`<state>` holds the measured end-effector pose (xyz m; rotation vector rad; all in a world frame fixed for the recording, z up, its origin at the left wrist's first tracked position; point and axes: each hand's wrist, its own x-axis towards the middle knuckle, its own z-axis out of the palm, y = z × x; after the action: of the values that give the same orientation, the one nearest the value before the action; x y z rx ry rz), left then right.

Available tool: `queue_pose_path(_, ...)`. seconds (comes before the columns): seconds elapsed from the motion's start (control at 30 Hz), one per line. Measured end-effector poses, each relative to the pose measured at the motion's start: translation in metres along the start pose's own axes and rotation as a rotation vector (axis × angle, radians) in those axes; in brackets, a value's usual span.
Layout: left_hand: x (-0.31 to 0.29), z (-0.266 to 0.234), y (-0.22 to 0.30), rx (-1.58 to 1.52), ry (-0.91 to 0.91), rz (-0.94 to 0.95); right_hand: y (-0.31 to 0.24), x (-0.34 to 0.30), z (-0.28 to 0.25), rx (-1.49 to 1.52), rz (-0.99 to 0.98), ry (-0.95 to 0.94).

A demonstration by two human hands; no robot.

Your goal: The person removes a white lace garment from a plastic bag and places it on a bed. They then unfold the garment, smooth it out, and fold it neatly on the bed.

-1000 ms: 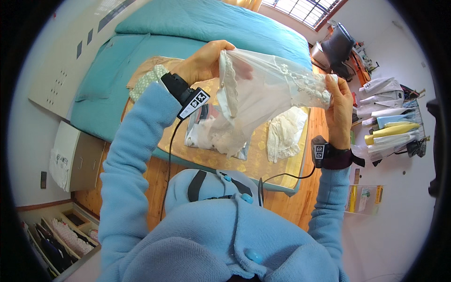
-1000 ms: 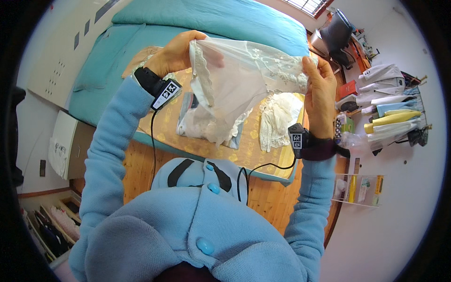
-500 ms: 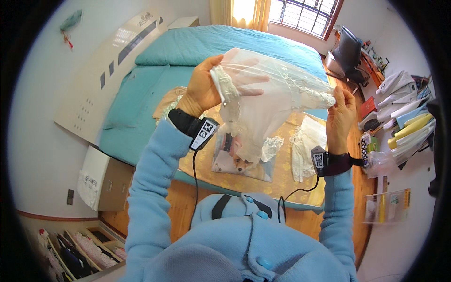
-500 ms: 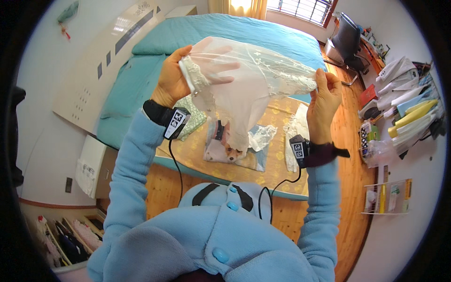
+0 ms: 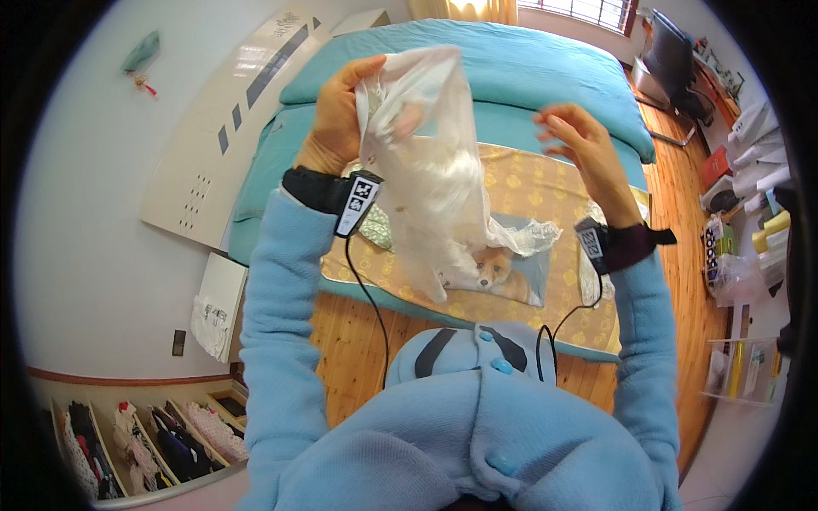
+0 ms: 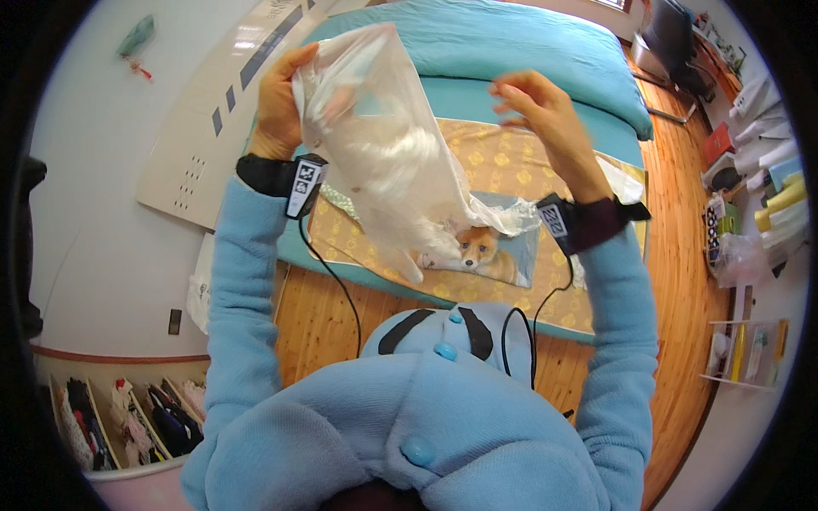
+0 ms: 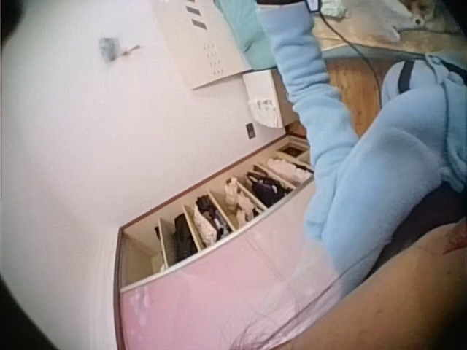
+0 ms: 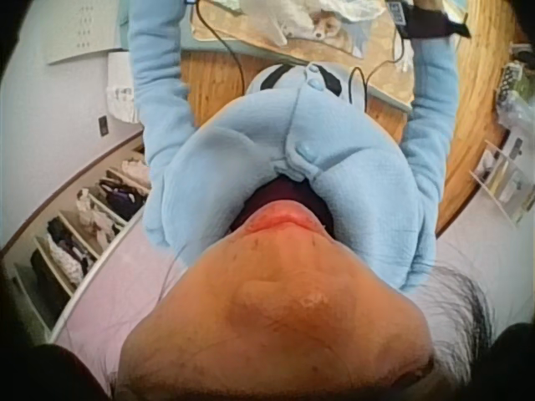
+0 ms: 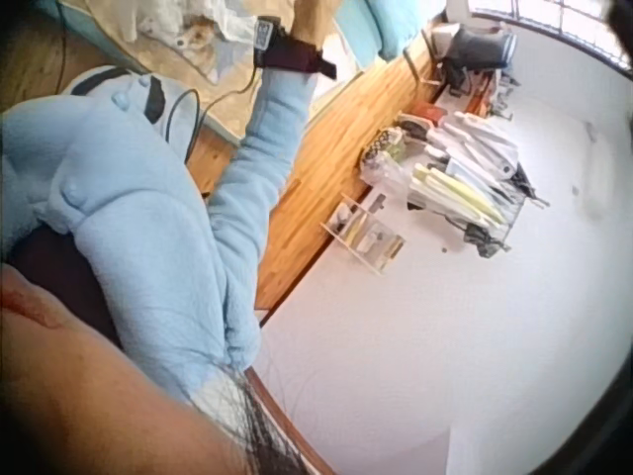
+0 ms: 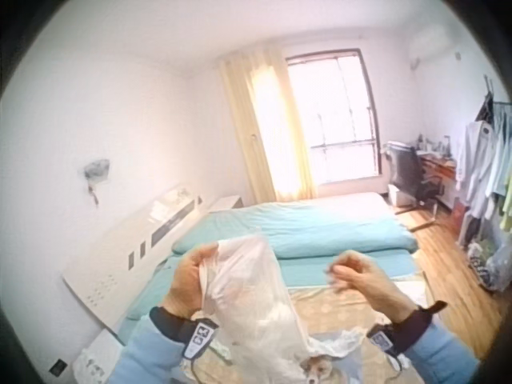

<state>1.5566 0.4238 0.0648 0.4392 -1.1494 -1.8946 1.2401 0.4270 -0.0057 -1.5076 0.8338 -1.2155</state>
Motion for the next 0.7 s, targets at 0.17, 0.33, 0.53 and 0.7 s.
queue_pose_path(0.17,-0.046,-0.021,-0.007,0.793,0.285,0.241,-0.025,0.007,0.046,-0.078,-0.496,-0.206)
queue_pose_path(0.33,-0.108,-0.084,0.05,1.212,0.507,0.725,-0.037,-0.049,0.063,-0.163,-0.298,-0.553)
queue_pose_path(0.53,-0.141,-0.123,0.101,1.085,0.502,0.857,-0.001,-0.065,0.082,0.225,-0.184,-0.47)
queue_pose_path(0.7,-0.15,-0.126,0.122,1.06,0.3,0.73,0.047,-0.073,0.019,-0.099,-0.037,-0.252)
